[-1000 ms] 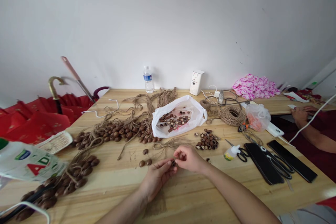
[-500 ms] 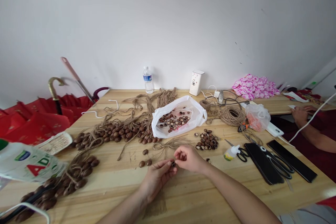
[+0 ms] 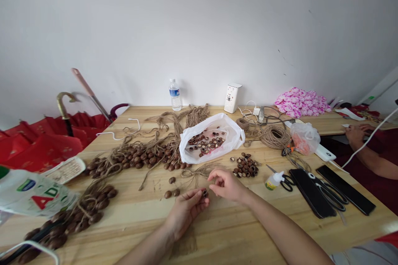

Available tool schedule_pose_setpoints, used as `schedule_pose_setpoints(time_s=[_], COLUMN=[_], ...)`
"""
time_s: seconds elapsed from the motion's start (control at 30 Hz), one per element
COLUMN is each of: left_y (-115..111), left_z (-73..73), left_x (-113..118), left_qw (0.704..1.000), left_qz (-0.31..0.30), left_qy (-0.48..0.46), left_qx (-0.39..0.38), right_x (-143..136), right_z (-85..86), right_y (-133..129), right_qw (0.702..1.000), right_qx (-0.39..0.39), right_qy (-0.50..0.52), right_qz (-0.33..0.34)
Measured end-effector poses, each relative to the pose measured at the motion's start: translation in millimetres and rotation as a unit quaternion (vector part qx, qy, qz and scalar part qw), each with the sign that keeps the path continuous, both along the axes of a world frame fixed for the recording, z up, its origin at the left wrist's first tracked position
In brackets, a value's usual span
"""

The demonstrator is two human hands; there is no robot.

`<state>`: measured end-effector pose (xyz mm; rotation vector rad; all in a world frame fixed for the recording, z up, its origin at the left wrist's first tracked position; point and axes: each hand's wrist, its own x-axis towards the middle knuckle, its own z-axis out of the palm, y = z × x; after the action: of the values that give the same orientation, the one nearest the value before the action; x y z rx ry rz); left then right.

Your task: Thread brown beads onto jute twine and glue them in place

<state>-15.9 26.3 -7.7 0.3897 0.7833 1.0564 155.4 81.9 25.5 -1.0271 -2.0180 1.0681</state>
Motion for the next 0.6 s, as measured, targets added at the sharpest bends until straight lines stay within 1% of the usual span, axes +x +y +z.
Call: schedule_pose_setpoints(time_s=[0.03, 0.1, 0.17, 0.2, 0.23, 0.27, 0.3, 0.37, 0.4, 0.47, 0.5, 0.6], left_y=[0, 0, 0, 0, 0, 0, 1, 1, 1, 1, 1, 0], left_z=[0.0, -0.3, -0.8, -1.2, -1.6, -2.0, -2.4, -3.0, -3.2, -3.3, -3.4, -3.8], left_x=[0, 0, 0, 0, 0, -1, -1, -1, -1, -2, -2, -2], left_qw=[1.0, 1.0, 1.0, 1.0, 1.0, 1.0, 1.0, 1.0, 1.0, 1.0, 1.0, 1.0], left_qz=[0.003, 0.005, 0.001, -0.002, -0.005, -0.005, -0.005, -0.005, -0.006, -0.008, -0.01, -0.012], left_qy=[0.0, 0.001, 0.0, -0.001, -0.002, -0.003, -0.003, -0.002, -0.001, 0.0, -0.001, -0.003], left_qx=[-0.004, -0.008, -0.006, -0.004, -0.003, -0.003, -0.003, -0.004, -0.004, -0.002, -0.001, 0.002], right_x=[5, 19, 36, 45, 53, 60, 66, 73, 74, 73, 72, 68], right_z=[5.7, 19.6, 33.7, 39.4, 43.6, 46.0, 46.5, 42.8, 39.3, 30.8, 26.5, 16.6], right_y=[2, 8, 14, 17, 20, 22, 23, 24, 24, 24, 24, 25], right_qw=[1.0, 0.992, 0.969, 0.959, 0.953, 0.952, 0.955, 0.957, 0.953, 0.938, 0.929, 0.909], right_qx=[0.009, 0.036, 0.067, 0.082, 0.101, 0.12, 0.143, 0.181, 0.192, 0.195, 0.19, 0.181], right_qy=[0.013, 0.056, 0.099, 0.098, 0.082, 0.046, -0.003, -0.118, -0.175, -0.271, -0.309, -0.37], right_qz=[-0.021, -0.106, -0.215, -0.254, -0.275, -0.276, -0.26, -0.195, -0.157, -0.096, -0.077, -0.057])
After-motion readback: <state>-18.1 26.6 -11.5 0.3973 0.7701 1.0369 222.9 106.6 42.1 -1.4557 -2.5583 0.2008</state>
